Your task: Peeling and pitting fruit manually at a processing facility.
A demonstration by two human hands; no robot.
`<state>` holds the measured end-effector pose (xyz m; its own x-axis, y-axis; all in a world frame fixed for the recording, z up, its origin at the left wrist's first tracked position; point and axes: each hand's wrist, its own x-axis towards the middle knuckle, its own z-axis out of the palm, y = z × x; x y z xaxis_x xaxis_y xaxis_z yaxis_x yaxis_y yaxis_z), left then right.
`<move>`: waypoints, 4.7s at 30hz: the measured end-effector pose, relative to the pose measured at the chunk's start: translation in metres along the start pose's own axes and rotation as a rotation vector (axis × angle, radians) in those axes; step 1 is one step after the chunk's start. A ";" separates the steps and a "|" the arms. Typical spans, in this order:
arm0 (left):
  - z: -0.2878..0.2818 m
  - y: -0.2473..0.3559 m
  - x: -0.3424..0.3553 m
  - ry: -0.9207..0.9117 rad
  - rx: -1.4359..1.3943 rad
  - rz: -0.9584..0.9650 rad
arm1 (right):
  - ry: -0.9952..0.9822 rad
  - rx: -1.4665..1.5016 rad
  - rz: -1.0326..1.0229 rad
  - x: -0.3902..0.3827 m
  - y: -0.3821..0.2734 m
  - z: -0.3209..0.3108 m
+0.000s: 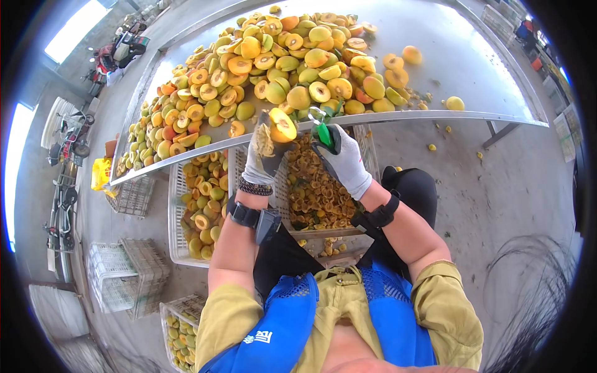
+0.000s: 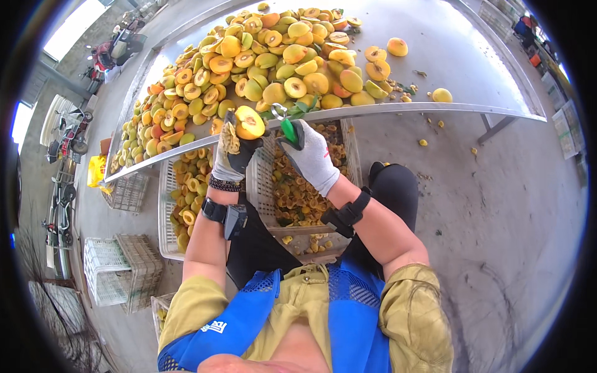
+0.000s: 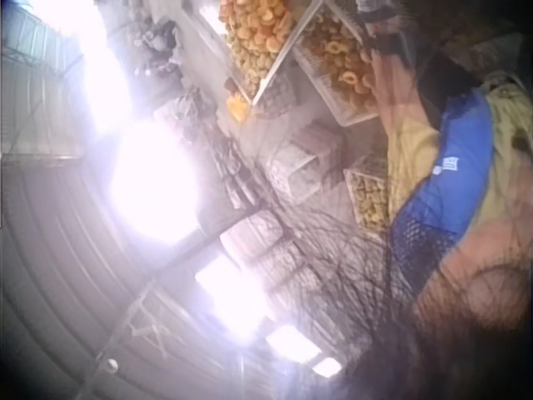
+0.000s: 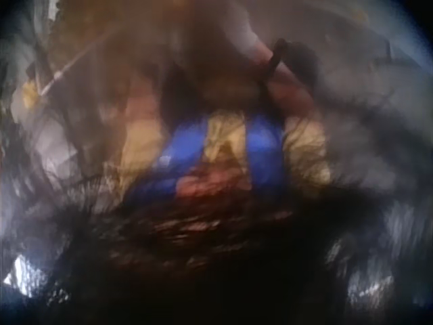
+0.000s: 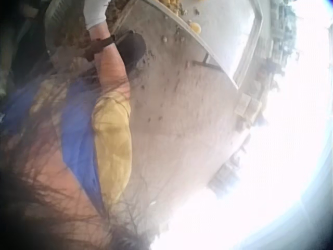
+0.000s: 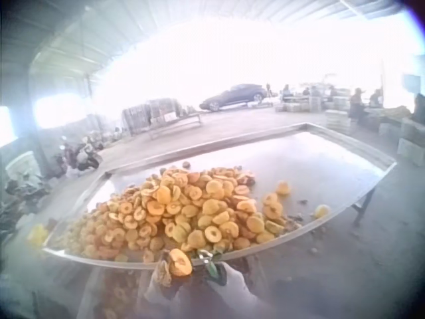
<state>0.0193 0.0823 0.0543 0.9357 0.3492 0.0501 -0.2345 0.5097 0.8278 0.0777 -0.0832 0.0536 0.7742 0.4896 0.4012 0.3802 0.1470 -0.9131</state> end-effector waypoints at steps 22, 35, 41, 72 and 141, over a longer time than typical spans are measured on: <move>0.017 -0.081 -0.036 0.315 -0.026 -0.098 | -0.196 -0.289 0.068 -0.015 0.022 0.003; -0.035 -0.066 -0.052 0.157 -0.190 -0.283 | -0.176 -0.631 0.123 -0.024 0.048 -0.024; -0.030 -0.086 -0.043 -0.101 0.011 -0.301 | -0.177 -0.402 -0.004 -0.019 0.047 -0.001; -0.004 -0.072 -0.038 0.078 -0.385 -0.124 | -0.320 -0.644 -0.163 -0.029 0.004 -0.021; -0.073 0.061 -0.062 0.734 0.014 0.721 | -0.877 -0.962 0.220 -0.045 0.050 -0.059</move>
<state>-0.0727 0.1490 0.0604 0.1814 0.9653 0.1876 -0.6694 -0.0185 0.7427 0.0921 -0.1487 -0.0056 0.4212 0.8689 -0.2600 0.7768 -0.4936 -0.3911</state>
